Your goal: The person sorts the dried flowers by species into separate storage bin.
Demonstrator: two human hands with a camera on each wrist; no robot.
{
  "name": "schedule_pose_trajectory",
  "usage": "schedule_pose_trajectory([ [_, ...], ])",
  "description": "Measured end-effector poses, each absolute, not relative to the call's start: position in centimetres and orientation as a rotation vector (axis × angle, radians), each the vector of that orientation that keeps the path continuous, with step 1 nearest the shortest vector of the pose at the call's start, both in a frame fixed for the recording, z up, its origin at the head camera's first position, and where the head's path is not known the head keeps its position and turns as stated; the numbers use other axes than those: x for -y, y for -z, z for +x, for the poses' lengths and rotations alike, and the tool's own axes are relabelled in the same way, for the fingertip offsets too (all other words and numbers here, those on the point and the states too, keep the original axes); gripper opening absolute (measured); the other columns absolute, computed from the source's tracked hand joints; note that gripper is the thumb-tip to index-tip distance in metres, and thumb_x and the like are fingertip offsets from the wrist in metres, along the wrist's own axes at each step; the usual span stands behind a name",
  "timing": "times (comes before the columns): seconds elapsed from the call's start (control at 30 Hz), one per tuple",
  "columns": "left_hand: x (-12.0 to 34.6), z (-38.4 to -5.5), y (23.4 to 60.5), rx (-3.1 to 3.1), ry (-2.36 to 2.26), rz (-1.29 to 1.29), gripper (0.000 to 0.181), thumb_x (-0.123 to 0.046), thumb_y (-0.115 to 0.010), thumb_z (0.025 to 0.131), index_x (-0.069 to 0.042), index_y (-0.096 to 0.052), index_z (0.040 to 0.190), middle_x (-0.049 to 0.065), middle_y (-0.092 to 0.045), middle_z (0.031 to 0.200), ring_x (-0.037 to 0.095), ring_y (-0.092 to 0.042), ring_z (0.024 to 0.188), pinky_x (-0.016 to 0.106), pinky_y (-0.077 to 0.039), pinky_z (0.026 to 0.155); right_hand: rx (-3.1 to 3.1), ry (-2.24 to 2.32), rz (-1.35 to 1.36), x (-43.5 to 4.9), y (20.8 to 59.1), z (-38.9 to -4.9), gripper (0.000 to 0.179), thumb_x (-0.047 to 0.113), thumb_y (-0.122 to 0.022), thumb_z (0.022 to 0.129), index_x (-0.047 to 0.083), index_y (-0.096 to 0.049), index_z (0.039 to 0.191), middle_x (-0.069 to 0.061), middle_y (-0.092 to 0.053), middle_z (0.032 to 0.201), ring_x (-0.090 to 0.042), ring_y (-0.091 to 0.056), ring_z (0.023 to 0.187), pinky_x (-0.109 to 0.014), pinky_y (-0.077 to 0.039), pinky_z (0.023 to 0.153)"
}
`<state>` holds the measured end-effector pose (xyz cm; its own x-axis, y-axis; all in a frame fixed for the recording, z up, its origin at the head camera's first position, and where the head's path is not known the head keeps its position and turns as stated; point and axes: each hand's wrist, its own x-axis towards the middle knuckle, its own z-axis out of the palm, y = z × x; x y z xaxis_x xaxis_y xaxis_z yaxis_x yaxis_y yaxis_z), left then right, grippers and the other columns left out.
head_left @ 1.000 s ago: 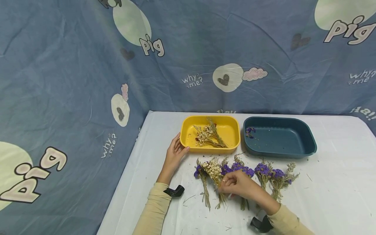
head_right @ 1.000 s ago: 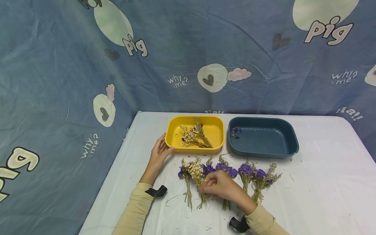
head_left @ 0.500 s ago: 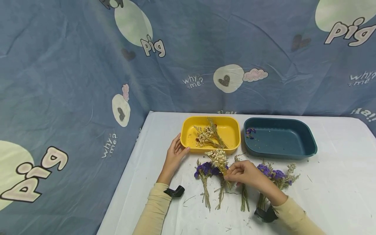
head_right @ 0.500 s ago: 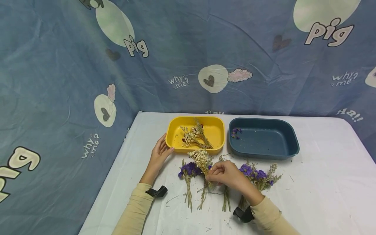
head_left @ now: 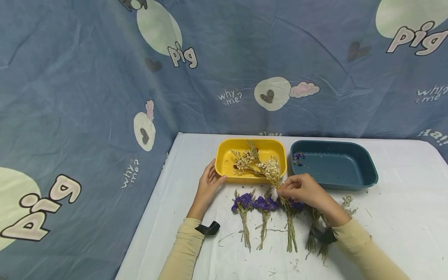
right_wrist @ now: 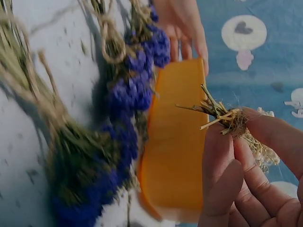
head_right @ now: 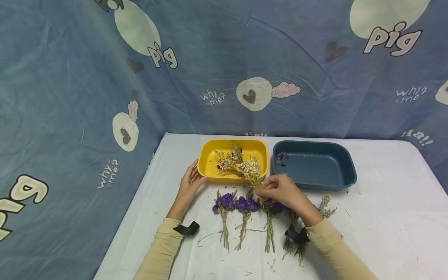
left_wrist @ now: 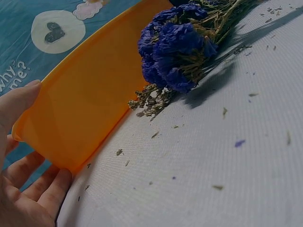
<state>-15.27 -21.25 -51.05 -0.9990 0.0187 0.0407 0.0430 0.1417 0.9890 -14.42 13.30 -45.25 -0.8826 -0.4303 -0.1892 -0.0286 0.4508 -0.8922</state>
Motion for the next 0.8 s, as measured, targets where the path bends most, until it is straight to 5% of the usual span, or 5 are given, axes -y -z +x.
schedule_pose_trajectory([
  [0.8,21.5,-15.5,51.5,2.370,2.035,-0.087,0.080,-0.016,-0.072,0.098,-0.014,-0.027,0.164,0.014,-0.038,0.166,0.032,-0.040,0.153,0.040,-0.036,0.125,-2.417,1.248,-0.446,-12.6,43.6,-20.6,0.022,0.022,-0.074,0.095,0.001,-0.079,0.099,-0.010,-0.076,0.079,-0.026,-0.068,0.069,-0.044,-0.061,0.063],
])
